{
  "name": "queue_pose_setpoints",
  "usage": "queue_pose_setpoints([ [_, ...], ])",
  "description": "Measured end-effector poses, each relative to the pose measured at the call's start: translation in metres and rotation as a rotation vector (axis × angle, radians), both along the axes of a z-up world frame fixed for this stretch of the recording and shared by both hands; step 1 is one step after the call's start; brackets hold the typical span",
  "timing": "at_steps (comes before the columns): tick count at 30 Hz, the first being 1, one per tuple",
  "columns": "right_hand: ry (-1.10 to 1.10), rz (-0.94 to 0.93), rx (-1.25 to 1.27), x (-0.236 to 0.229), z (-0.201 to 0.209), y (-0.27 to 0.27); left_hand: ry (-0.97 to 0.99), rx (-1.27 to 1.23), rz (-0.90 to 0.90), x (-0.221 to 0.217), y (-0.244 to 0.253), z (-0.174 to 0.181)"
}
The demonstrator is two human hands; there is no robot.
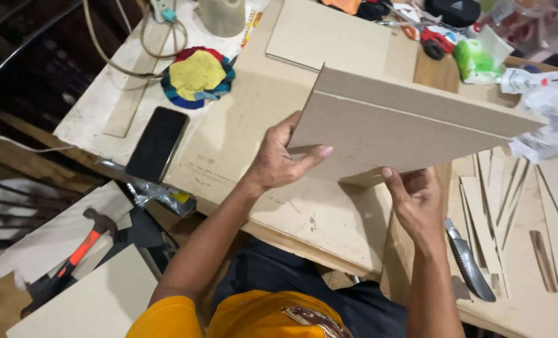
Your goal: The person uses a utility knife to cut a rectangular piece of cardboard on a cluttered workbench. They align the cardboard, make a cut along the edge, and then stack the cut piece with other similar pieces.
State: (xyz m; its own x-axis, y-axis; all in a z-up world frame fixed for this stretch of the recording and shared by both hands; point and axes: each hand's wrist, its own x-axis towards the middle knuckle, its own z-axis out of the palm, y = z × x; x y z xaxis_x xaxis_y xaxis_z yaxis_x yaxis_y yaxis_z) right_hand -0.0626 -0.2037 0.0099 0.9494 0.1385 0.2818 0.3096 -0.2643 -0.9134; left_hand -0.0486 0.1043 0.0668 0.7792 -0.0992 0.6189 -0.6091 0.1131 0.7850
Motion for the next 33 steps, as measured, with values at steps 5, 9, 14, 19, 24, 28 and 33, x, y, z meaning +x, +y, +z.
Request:
queue_pose_setpoints([
  [5,0.074,0.009,-0.044,-0.013,0.023,0.029,0.022,0.013,0.027,0.000,0.004,-0.015],
  [9,0.267,-0.140,-0.091,-0.030,0.048,0.065,0.047,-0.021,0.019,-0.002,-0.002,-0.028],
  [14,0.494,-0.270,-0.307,-0.026,0.035,0.078,0.025,-0.097,0.046,0.005,-0.011,-0.042],
  [19,0.223,-0.087,-0.204,-0.032,0.041,0.087,0.005,-0.133,0.132,0.009,-0.014,-0.059],
  [24,0.232,-0.137,-0.329,-0.011,0.017,0.044,0.275,-0.152,0.027,0.014,-0.020,-0.080],
  [28,0.174,-0.065,-0.344,-0.009,0.031,0.036,0.234,-0.199,-0.066,0.004,-0.013,-0.044],
  [33,0.189,-0.134,-0.110,-0.013,-0.004,0.050,0.133,-0.147,-0.013,0.011,-0.012,-0.093],
])
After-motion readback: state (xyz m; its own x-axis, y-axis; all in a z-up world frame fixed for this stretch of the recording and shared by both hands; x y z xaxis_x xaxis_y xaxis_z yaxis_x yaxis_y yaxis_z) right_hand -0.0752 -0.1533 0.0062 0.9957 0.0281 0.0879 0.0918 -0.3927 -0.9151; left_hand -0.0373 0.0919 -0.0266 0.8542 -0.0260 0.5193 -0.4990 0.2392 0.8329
